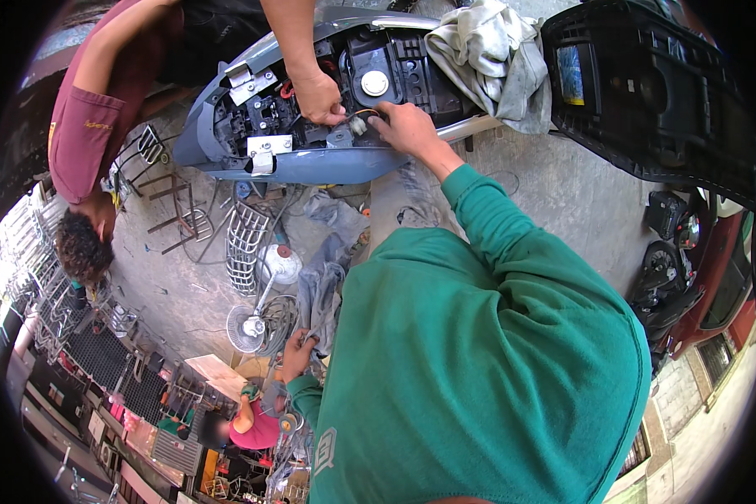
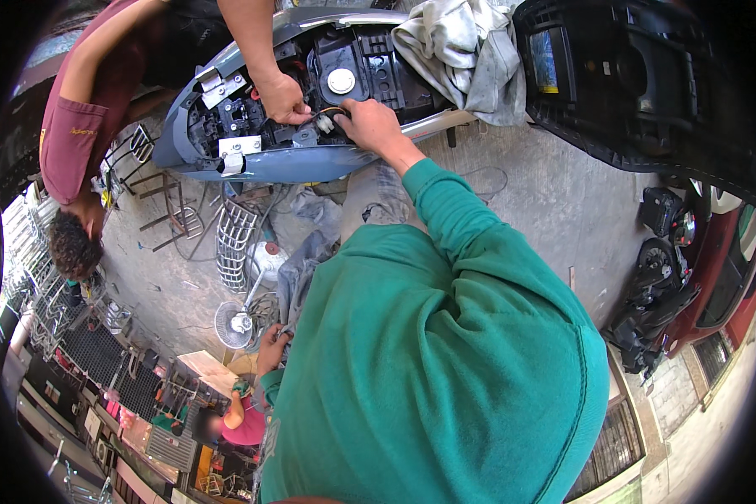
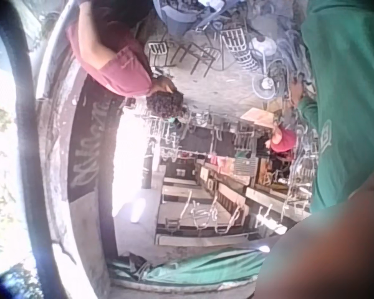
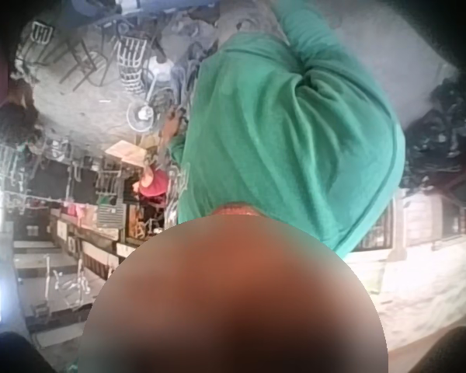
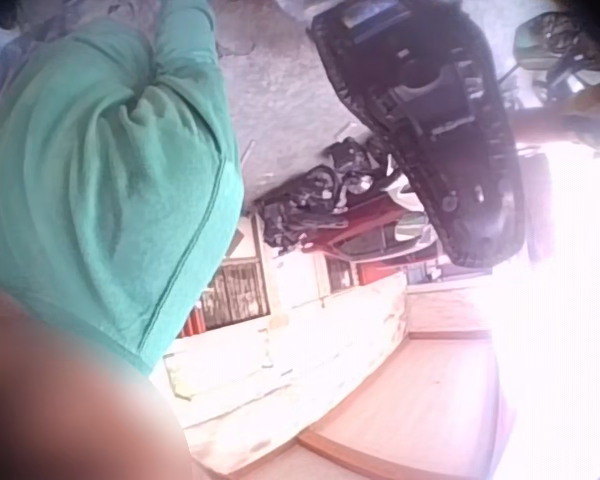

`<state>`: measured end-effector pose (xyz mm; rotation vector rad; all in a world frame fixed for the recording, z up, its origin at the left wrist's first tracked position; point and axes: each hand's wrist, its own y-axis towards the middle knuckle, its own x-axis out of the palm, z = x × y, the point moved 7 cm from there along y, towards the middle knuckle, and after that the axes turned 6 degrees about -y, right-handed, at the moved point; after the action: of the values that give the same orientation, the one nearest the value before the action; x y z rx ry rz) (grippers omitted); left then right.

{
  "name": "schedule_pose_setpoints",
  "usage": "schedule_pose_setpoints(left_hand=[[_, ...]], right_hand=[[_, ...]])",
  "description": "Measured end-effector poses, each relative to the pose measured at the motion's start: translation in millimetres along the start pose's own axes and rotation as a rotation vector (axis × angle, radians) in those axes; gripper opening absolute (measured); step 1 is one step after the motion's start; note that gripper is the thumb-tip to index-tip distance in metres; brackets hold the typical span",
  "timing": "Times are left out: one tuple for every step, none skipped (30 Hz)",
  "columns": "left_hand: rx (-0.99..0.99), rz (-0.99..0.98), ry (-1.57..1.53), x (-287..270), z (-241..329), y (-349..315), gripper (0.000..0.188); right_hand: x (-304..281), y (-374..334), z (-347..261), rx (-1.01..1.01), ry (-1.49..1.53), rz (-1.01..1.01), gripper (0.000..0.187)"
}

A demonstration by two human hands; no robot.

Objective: The person positions a metal rack onto the rear of a scooter, then removes it and places a cloth over the exposed engine area. The person handles the rack and cloth while two others assist nearby.

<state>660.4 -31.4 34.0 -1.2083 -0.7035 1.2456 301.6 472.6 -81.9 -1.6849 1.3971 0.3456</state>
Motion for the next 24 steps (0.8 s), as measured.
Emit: schedule_pose_setpoints(left_hand=[[0.011, 0.002, 0.027, -0.3, 0.7, 0.0, 0.018], [0.021, 0.004, 0.053, -0.2, 1.7, -0.2, 0.017], [0.039, 0.014, 0.073, -0.7, 3.4, -0.9, 0.017], [0.042, 0.007, 0.054, 0.0, 4.2, -1.7, 0.018], [0.054, 0.007, 0.03, 0.3, 5.9, -2.5, 0.019], [0.066, 0.007, 0.006, 0.5, 7.5, -3.5, 0.02], [0.073, 0.018, 0.019, 0.1, 9.0, -3.7, 0.02], [0.081, 0.028, 0.033, -0.6, 10.0, -3.8, 0.019], [0.101, 0.027, 0.034, -0.4, 11.8, -3.1, 0.019], [0.097, 0.037, 0.065, -1.1, 11.3, -1.5, 0.02], [0.104, 0.036, 0.084, -1.4, 11.0, 0.1, 0.021], [0.135, 0.018, 0.084, -0.7, 11.9, 2.3, 0.022], [0.115, 0.041, 0.099, -3.0, 8.7, 4.1, 0.023], [0.12, 0.048, 0.093, -4.3, 7.3, 6.1, 0.025], [0.142, 0.036, 0.062, -4.1, 6.9, 7.1, 0.026], [0.137, 0.079, 0.104, -7.7, 5.4, 7.4, 0.028], [0.147, 0.102, 0.122, -9.6, 6.1, 6.8, 0.029], [0.149, 0.121, 0.124, -11.4, 7.4, 4.7, 0.03], [0.194, 0.135, 0.171, -11.9, 13.9, 1.6, 0.03], [0.23, 0.145, 0.206, -11.8, 21.2, -3.3, 0.03], [0.259, 0.142, 0.222, -11.2, 30.5, -8.4, 0.03], [0.289, 0.155, 0.29, -10.6, 42.0, -15.2, 0.029], [0.305, 0.155, 0.338, -9.5, 52.1, -25.7, 0.028], [0.353, 0.145, 0.37, -7.8, 65.3, -37.3, 0.028]], right_hand=[[-0.5, 1.1, 1.0, 0.001, 0.016, 0.006, 0.033], [-1.7, 2.0, 2.9, 0.006, -0.013, 0.013, 0.033], [-3.7, 2.1, 5.7, 0.01, -0.032, 0.015, 0.033], [-5.5, 2.2, 7.8, 0.011, -0.051, 0.017, 0.033], [-8.6, 2.5, 9.6, 0.011, -0.05, 0.035, 0.034], [-10.2, 2.6, 9.5, -0.005, -0.06, 0.042, 0.034], [-11.3, 2.9, 9.3, -0.012, -0.075, 0.046, 0.035], [-12.2, 2.9, 9.0, -0.014, -0.093, 0.055, 0.035], [-12.4, 2.6, 6.0, -0.04, -0.106, 0.072, 0.036], [-10.3, 2.4, 4.1, -0.05, -0.123, 0.061, 0.036], [-7.3, 1.1, 2.5, -0.052, -0.143, 0.05, 0.035], [-5.3, -0.5, 0.6, -0.067, -0.155, 0.046, 0.035], [-3.4, -2.9, 1.1, -0.054, -0.158, 0.044, 0.034], [-2.1, -6.1, 0.3, -0.056, -0.153, 0.051, 0.034], [-1.2, -9.1, -0.5, -0.059, -0.149, 0.058, 0.033], [-2.2, -12.8, 0.8, -0.036, -0.124, 0.08, 0.032], [-3.1, -18.1, 2.1, -0.014, -0.1, 0.102, 0.03], [-4.3, -24.4, 2.8, 0.008, -0.075, 0.127, 0.029], [-6.6, -32.0, 0.8, -0.004, -0.039, 0.17, 0.028], [-8.5, -41.4, -1.9, -0.016, -0.001, 0.215, 0.026], [-9.7, -50.0, -4.8, -0.009, 0.032, 0.249, 0.025], [-5.1, -58.7, -14.2, -0.073, 0.079, 0.203, 0.025], [3.6, -71.8, -24.0, -0.117, 0.12, 0.139, 0.025], [10.7, -86.5, -37.6, -0.194, 0.183, 0.099, 0.025]])
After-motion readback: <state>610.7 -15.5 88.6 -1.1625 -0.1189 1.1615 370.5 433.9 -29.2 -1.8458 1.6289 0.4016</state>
